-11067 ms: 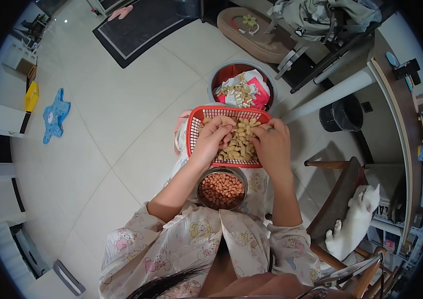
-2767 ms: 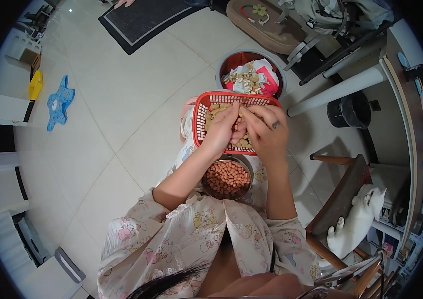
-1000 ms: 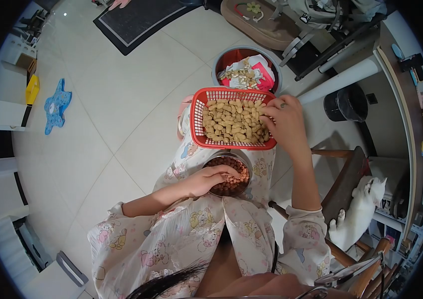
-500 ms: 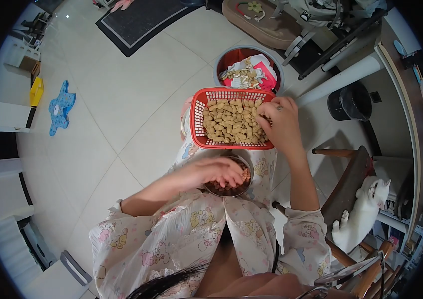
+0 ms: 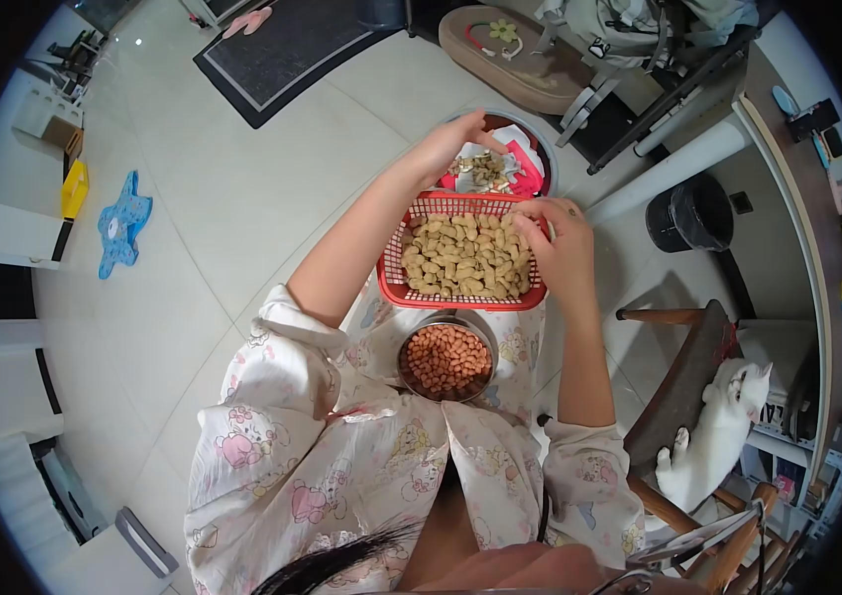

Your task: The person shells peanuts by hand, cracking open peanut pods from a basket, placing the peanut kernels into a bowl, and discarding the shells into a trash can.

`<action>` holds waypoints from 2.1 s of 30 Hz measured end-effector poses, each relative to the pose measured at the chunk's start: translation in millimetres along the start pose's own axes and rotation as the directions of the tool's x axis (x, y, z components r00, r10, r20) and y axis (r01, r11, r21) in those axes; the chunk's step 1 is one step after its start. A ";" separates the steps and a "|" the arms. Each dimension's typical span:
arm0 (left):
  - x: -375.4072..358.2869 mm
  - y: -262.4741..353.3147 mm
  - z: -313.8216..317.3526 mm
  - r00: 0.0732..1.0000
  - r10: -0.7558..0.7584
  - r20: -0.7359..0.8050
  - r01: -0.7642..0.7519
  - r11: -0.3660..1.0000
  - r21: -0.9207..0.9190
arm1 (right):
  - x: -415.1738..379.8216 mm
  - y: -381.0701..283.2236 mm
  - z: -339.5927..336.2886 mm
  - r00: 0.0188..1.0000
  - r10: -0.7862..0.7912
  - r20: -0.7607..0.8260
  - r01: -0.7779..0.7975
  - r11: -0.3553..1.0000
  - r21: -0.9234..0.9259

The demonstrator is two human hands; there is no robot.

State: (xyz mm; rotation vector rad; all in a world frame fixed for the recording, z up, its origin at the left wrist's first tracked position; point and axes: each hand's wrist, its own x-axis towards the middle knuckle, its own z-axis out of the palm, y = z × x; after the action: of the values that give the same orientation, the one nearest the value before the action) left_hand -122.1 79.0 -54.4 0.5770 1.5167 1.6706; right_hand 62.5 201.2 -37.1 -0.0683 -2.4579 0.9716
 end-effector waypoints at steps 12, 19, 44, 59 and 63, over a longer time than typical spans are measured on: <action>-14.7 -8.6 26.5 0.965 0.242 -0.104 -0.207 0.941 0.270 | 30.8 12.2 18.9 0.963 0.249 -0.101 -0.158 0.828 0.538; -71.4 -3.1 57.0 0.983 0.123 -0.139 -0.129 0.991 -0.042 | 29.9 -5.9 28.3 0.968 0.225 -0.111 -0.106 0.768 0.632; -103.3 0.7 95.4 0.744 0.571 -0.347 -0.482 0.818 0.312 | 15.1 -40.6 17.1 0.993 0.108 -0.054 -0.071 0.885 0.461; -110.3 -2.4 91.9 0.852 0.389 -0.350 -0.388 0.919 0.076 | 14.4 -41.7 34.1 0.936 -0.154 -0.316 0.262 0.904 0.337; -112.0 -3.4 91.0 0.892 0.347 -0.288 -0.367 0.930 -0.014 | 15.1 -38.2 38.9 0.901 -0.221 -0.373 0.339 0.896 0.288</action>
State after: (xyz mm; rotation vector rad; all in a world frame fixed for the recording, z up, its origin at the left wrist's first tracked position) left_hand 14.4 45.5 -21.9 0.6313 1.6143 2.1569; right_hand 36.3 151.6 -29.9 0.2257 -1.8938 1.1398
